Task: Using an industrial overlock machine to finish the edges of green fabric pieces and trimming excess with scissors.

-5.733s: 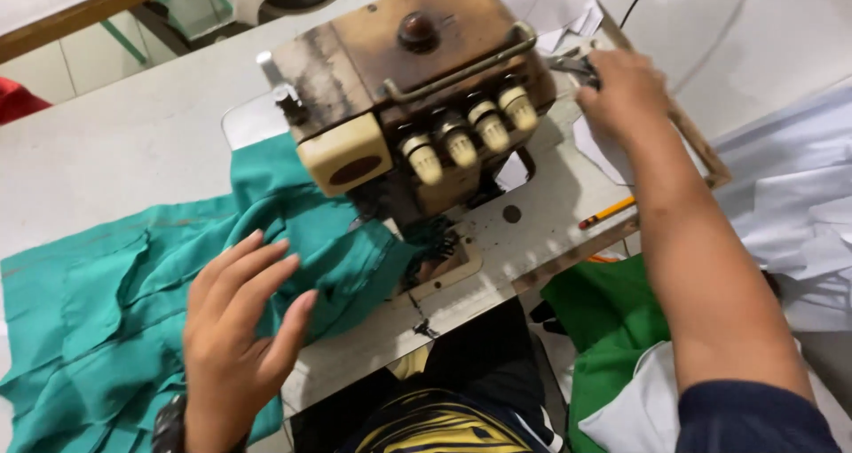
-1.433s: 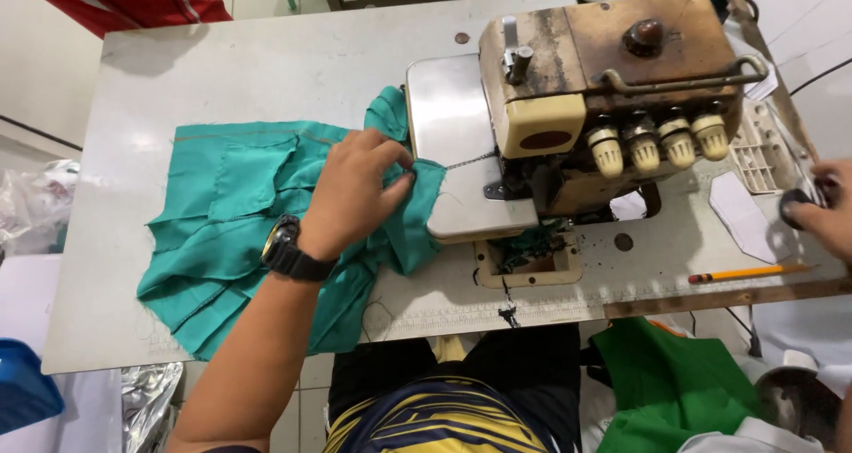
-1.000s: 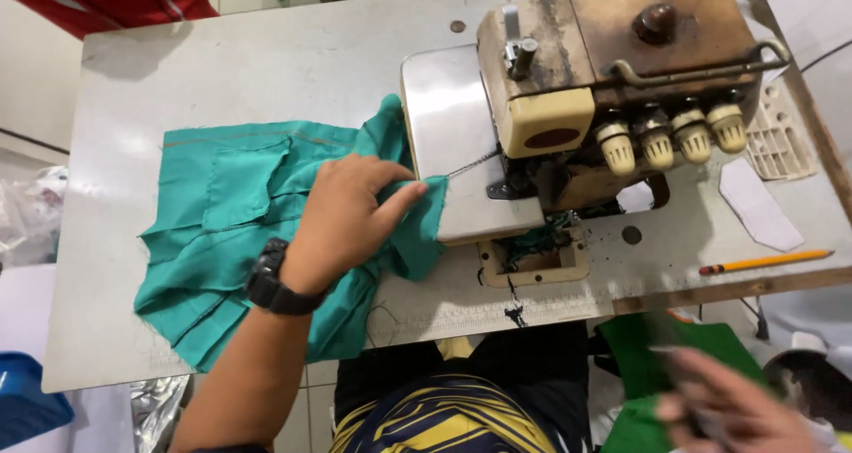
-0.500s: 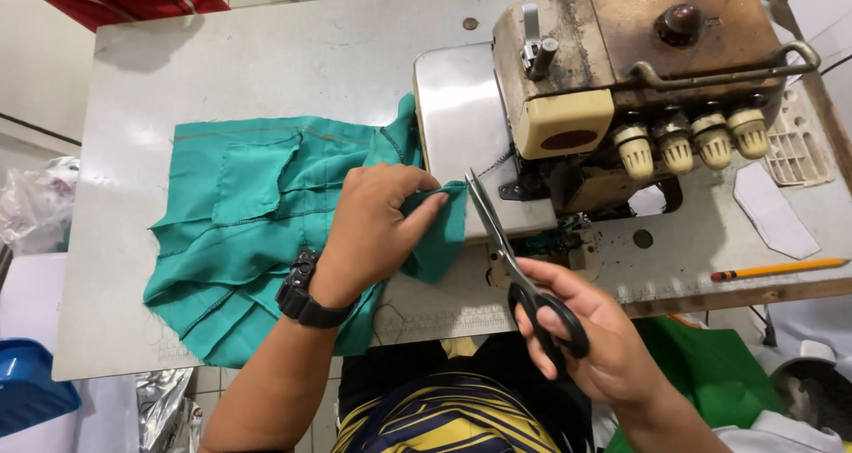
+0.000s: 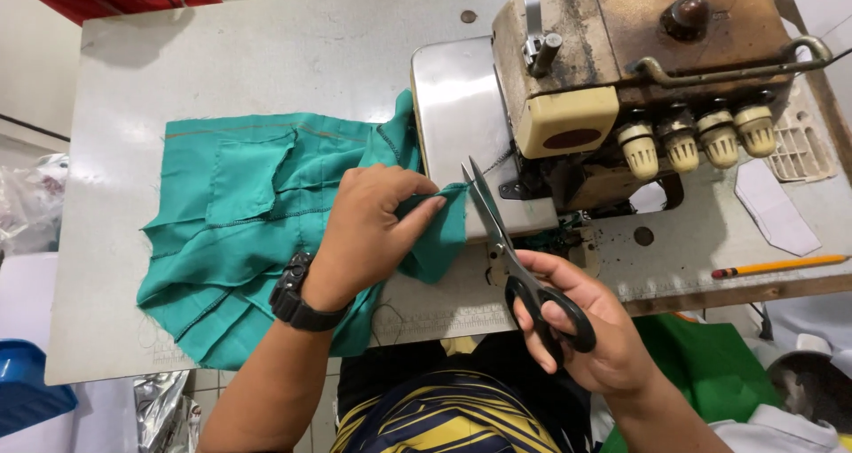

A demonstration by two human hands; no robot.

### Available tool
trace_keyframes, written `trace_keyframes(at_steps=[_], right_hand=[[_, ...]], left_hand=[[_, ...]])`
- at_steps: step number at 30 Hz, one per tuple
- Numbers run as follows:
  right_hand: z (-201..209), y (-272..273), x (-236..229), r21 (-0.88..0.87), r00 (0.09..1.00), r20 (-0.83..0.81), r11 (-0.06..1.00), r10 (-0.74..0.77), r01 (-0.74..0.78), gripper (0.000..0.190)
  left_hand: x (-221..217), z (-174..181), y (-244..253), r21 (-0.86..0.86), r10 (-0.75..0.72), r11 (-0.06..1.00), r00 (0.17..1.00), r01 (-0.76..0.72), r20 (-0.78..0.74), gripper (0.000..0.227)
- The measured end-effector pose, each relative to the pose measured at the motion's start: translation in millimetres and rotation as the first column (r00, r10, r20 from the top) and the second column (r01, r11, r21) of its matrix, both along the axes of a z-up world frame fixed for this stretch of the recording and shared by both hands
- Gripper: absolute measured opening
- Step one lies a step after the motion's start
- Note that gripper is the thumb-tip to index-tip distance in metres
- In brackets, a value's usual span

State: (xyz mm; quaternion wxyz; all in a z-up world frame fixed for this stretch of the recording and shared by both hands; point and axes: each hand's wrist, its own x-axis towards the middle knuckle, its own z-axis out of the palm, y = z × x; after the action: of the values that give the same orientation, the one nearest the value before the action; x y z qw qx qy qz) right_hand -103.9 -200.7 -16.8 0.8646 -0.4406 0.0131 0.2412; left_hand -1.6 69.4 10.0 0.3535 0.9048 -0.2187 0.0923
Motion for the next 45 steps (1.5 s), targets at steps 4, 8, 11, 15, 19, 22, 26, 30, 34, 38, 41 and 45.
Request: trace_keyframes(at_steps=[4,8,11,15,19,22,26,30,34,38,41,45], right_hand=[[5,4,4,-0.008,1.000,0.000,1.000,0.009,-0.009,0.072],[6,9,12,-0.024,0.999,0.043,0.999,0.026,-0.025,0.072],[6,11,16,-0.008,0.999,0.043,0.999,0.032,-0.031,0.071],[7,13,18,0.016,0.999,0.034,0.999,0.034,-0.035,0.071],[2,13,18,0.026,0.998,0.020,0.998,0.053,-0.054,0.073],[0,15,17,-0.020,0.999,0.027,0.999,0.047,-0.046,0.072],[0,18,19,0.066,0.997,0.059,0.996,0.050,-0.054,0.074],[3,18,20,0.033,0.997,0.066,0.998,0.050,-0.052,0.073],[3,20,11,-0.034,0.990,0.129,0.998,0.051,-0.047,0.072],[8,11,-5,-0.013,0.988,0.155,1.000,0.021,-0.019,0.072],[14,9,-9,-0.020,0.990,0.140,0.999,0.029,-0.026,0.076],[13,14,-9,-0.131,0.979,0.172,0.988,0.109,-0.087,0.075]], left_hand=[[-3,4,1,-0.024,-0.031,0.999,0.999,0.032,0.023,0.008],[-6,5,0,-0.026,-0.050,0.998,0.999,0.050,-0.014,0.005],[-7,4,0,-0.015,-0.061,0.998,0.998,0.061,-0.012,0.006],[-7,3,0,-0.016,-0.074,0.997,0.997,0.074,0.010,0.006],[-6,3,1,-0.025,-0.076,0.997,0.997,0.077,0.023,0.006],[-5,4,3,-0.029,-0.085,0.996,0.995,0.086,0.049,0.005],[-8,3,6,-0.034,-0.125,0.991,0.992,0.126,0.032,0.006],[-10,9,9,-0.028,-0.176,0.984,0.984,0.177,0.033,0.008],[-15,16,32,-0.049,-0.191,0.980,0.982,0.191,0.013,0.009],[-37,32,95,-0.174,-0.026,0.985,0.996,0.010,-0.088,0.010],[-62,25,153,-0.167,0.150,0.967,0.961,-0.191,-0.232,0.008],[-84,41,190,0.342,0.586,0.809,0.604,-0.479,-0.539,0.027]])
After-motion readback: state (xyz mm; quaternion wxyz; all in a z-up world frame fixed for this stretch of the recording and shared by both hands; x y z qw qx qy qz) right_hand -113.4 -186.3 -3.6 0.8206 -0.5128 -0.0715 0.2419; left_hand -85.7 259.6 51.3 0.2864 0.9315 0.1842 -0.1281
